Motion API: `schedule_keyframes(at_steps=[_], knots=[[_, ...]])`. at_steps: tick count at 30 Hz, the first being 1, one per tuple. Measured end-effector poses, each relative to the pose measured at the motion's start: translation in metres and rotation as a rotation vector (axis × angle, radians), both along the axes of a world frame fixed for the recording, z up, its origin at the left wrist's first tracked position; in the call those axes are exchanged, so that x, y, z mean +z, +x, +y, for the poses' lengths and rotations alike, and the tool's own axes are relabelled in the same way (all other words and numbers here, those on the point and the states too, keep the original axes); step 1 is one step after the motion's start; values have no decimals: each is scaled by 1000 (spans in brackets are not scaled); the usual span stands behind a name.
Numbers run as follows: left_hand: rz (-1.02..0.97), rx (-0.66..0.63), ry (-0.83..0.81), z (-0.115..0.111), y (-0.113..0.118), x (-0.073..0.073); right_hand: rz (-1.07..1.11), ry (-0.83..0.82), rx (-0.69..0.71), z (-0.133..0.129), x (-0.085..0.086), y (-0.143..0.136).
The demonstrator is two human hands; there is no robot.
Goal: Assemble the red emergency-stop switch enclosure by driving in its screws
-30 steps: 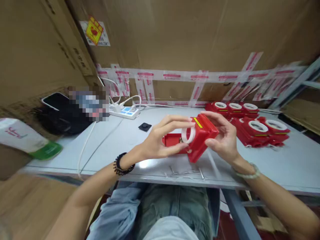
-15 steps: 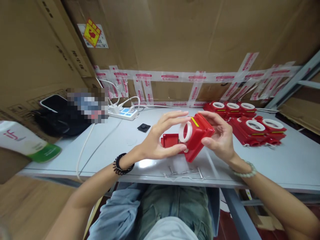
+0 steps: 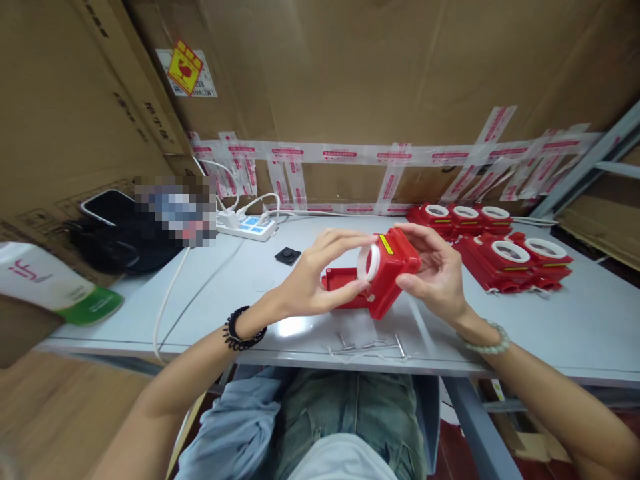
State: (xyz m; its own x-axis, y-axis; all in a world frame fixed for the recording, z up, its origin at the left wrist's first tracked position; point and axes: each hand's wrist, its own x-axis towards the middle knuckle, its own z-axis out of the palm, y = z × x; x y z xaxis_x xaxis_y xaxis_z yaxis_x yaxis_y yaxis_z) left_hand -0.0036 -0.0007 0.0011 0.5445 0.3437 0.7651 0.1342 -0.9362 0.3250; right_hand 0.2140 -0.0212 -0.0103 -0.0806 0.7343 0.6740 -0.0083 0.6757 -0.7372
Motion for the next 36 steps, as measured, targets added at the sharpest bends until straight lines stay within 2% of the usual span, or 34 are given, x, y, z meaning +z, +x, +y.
schedule_keyframes(at_steps=[2, 4, 8, 10, 14, 17, 20, 22, 26, 32, 36], knots=[[21, -56, 51, 1, 0, 0, 6, -5, -2, 1, 0, 0], [12, -77, 28, 1, 0, -1, 1, 2, 1, 1, 0, 0], [16, 0, -96, 1, -1, -3, -2, 9, 10, -1, 1, -2], [43, 8, -64, 1, -2, -3, 8, -4, 14, 0, 1, -2], [43, -89, 56, 3, -1, -3, 19, -30, 13, 1, 0, -1], [-5, -116, -40, 5, 0, -5, 12, -25, 10, 0, -1, -2], [-33, -53, -149, 5, 0, -5, -11, -25, 5, -1, -1, -2], [-17, -43, -123, 4, -1, -4, -27, -37, -16, -1, -1, -2], [14, -129, 3, 5, -3, -1, -18, -50, -37, -1, 0, -2], [-4, -67, -136, 9, -4, -4, -33, -23, -5, -3, -1, -4], [54, -84, 53, 10, -6, -2, -14, -38, 3, -1, -1, -2]])
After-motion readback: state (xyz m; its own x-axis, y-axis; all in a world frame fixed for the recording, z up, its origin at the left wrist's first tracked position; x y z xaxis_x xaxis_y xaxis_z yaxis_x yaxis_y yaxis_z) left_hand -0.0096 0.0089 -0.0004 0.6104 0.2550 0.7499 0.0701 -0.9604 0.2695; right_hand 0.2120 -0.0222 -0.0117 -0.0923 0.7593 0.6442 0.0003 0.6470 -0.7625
